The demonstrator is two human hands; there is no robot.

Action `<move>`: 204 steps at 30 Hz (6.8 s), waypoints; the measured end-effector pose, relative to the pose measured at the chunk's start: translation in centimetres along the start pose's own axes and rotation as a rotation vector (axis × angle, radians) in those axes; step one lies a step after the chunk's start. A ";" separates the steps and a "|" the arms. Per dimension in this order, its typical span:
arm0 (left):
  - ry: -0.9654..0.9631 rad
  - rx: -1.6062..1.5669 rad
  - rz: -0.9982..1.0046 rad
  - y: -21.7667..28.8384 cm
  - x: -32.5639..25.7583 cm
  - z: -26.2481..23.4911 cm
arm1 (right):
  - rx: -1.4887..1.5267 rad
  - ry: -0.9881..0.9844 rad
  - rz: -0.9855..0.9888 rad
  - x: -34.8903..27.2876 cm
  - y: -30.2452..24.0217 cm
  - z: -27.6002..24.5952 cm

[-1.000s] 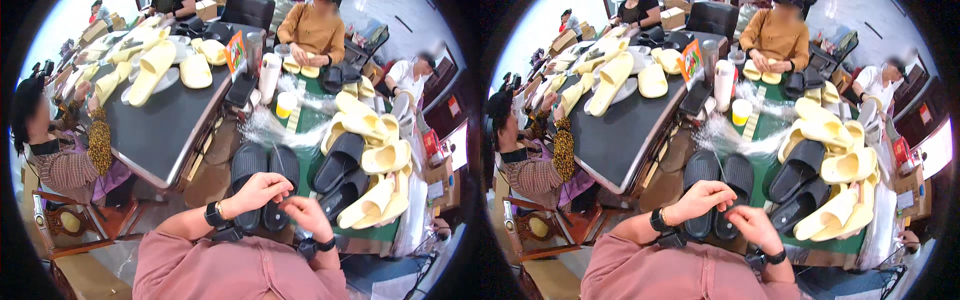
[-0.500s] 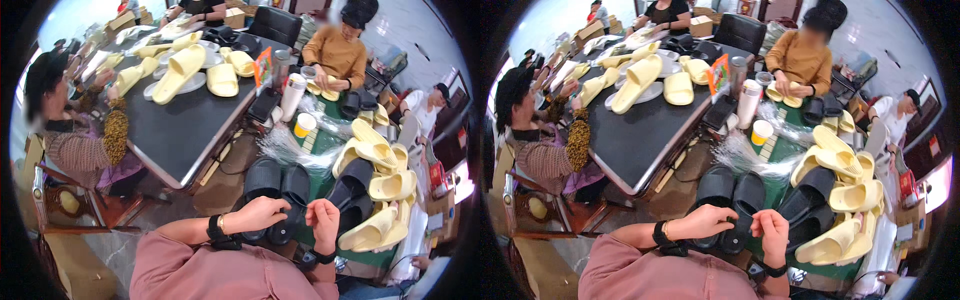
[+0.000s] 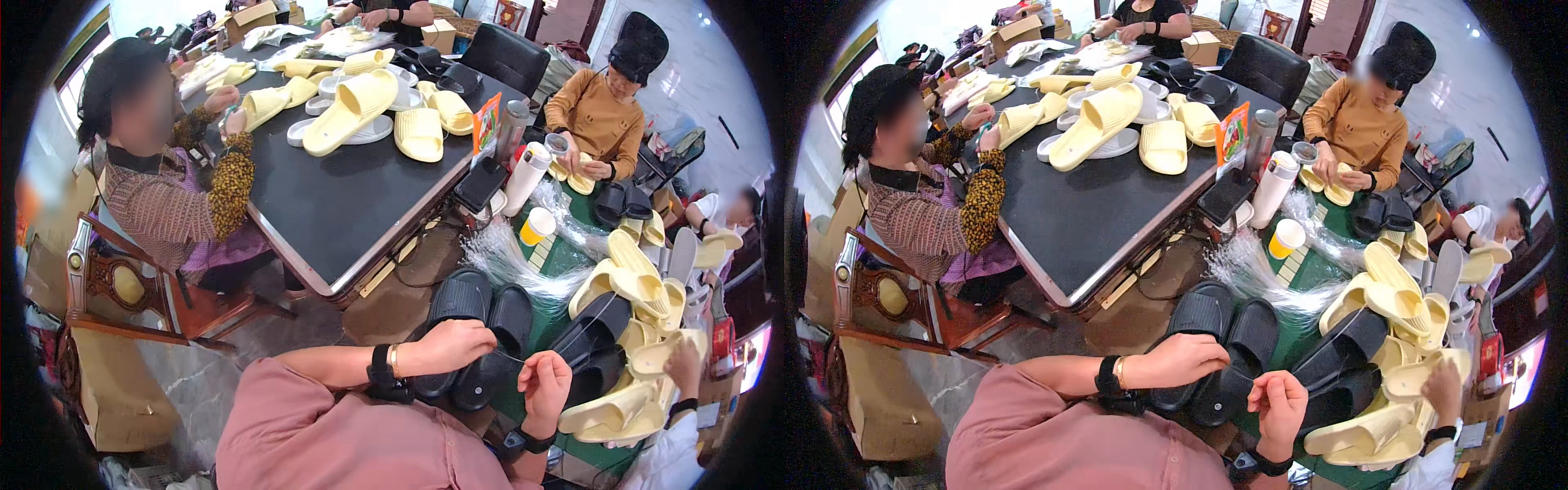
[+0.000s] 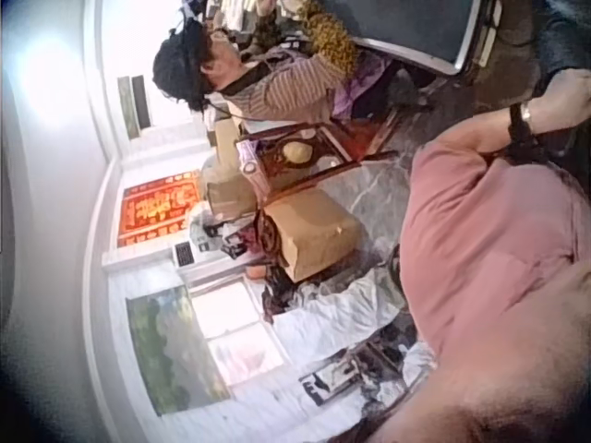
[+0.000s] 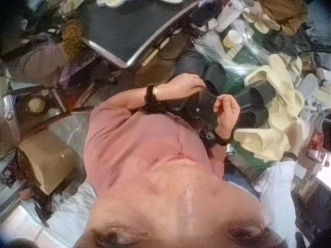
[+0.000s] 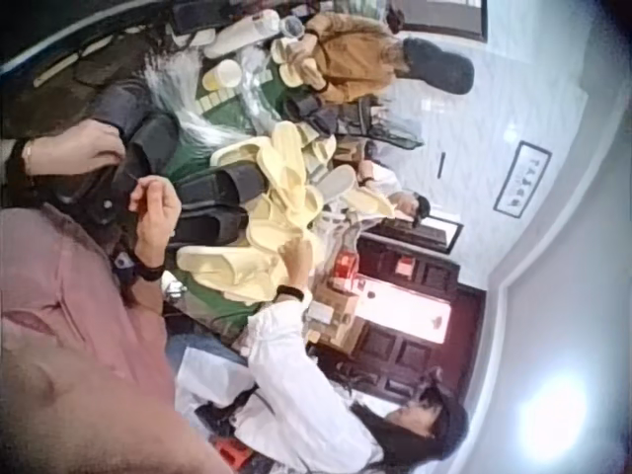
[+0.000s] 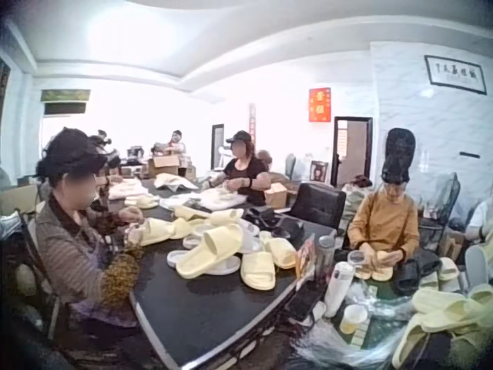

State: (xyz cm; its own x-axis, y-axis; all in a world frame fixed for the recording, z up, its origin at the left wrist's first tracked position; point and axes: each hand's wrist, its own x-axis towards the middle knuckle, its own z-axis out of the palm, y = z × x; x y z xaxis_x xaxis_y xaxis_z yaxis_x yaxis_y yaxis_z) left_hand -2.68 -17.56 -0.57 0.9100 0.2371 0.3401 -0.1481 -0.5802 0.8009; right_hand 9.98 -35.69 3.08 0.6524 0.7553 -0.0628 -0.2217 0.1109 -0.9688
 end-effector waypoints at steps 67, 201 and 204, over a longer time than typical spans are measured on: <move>0.247 0.338 0.076 -4.9 -3.0 -2.3 | -0.192 -0.150 0.730 4.6 7.4 -0.3; 0.314 -0.186 -0.314 -10.6 6.7 1.8 | -0.751 0.081 -0.467 14.6 9.5 0.8; 0.284 -0.139 -0.273 -10.7 6.9 1.7 | -0.754 0.068 -0.473 14.9 9.7 0.7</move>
State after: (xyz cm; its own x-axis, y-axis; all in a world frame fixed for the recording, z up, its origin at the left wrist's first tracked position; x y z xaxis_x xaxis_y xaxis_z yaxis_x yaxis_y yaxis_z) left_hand 5.83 -11.10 -7.62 0.7831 0.5844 0.2126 0.0156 -0.3602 0.9328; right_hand 17.05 -22.92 -7.05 0.6020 0.6955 0.3923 0.6016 -0.0720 -0.7955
